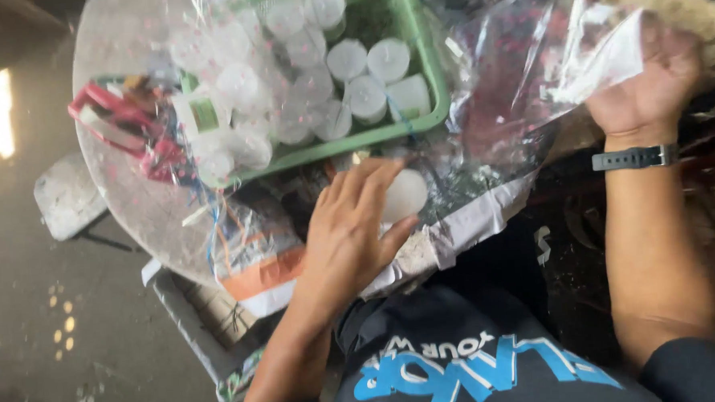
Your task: The person is individually wrapping small white candles in plastic film and sealing them with labels.
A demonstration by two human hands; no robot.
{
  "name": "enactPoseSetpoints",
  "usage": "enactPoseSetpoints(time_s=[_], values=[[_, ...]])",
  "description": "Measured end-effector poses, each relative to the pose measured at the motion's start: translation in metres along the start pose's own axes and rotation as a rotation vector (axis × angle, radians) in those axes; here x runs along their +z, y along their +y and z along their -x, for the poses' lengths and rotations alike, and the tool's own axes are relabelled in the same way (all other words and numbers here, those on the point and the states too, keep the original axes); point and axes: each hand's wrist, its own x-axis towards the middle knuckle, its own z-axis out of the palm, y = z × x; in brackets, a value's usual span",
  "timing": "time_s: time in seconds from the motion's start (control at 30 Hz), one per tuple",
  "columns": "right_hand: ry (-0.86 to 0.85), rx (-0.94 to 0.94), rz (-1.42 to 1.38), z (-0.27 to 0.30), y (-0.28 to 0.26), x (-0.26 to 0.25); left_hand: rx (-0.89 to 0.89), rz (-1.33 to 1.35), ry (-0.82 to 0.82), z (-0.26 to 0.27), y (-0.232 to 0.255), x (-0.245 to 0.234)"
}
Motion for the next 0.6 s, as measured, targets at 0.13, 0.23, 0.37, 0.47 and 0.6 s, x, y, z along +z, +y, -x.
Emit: enactPoseSetpoints(time_s=[0.13, 0.23, 0.37, 0.47, 0.6], values=[[-0.395, 0.106, 0.045, 0.019, 0.011, 0.031, -0.012, -0.089, -0.070, 0.003, -0.007, 0.034], [-0.504, 0.076, -0.058, 0.032, 0.025, 0.057, 0.065, -0.224, -0.058, 0.007, -0.008, 0.058], [-0.532, 0.165, -0.372, 0.047, 0.044, 0.088, 0.092, -0.254, -0.038, 0.009, -0.014, 0.072], [-0.553, 0.244, -0.588, 0.060, 0.056, 0.096, -0.022, 0.092, -0.177, 0.008, -0.020, 0.051], [-0.608, 0.345, -0.678, 0.072, 0.069, 0.101, 0.040, 1.362, -0.263, 0.012, -0.026, 0.017]])
